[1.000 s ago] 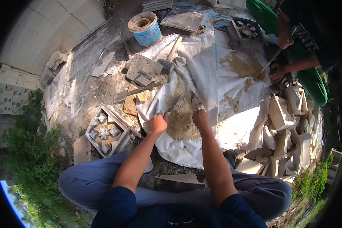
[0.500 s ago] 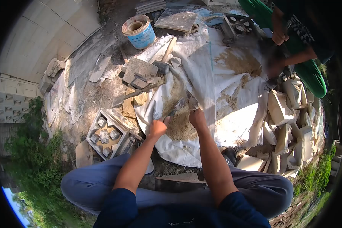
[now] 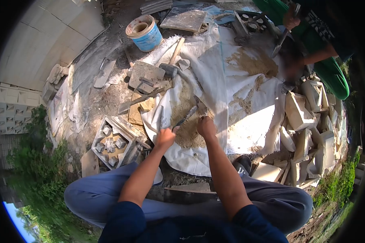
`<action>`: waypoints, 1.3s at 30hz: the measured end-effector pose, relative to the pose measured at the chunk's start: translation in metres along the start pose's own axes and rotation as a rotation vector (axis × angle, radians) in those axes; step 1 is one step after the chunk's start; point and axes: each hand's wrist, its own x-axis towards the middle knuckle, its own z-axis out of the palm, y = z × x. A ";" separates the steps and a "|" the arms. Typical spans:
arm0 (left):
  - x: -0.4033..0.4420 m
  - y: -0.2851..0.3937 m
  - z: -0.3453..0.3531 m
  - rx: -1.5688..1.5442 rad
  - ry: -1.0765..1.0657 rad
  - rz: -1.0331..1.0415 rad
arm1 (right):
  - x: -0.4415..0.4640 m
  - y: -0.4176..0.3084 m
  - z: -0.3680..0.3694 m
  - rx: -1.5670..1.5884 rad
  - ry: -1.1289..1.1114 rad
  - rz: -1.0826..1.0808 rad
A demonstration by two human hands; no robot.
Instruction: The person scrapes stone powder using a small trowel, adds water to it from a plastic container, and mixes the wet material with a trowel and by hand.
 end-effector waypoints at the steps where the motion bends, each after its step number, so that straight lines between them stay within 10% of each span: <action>1: 0.001 0.000 -0.001 0.001 0.000 -0.001 | -0.001 0.000 0.002 0.016 0.004 -0.004; 30: -0.009 0.009 0.017 0.044 -0.199 -0.069 | -0.010 0.017 -0.002 0.059 0.077 0.020; 39: -0.017 0.014 -0.005 0.022 0.055 -0.083 | -0.006 0.021 0.005 0.086 0.111 -0.028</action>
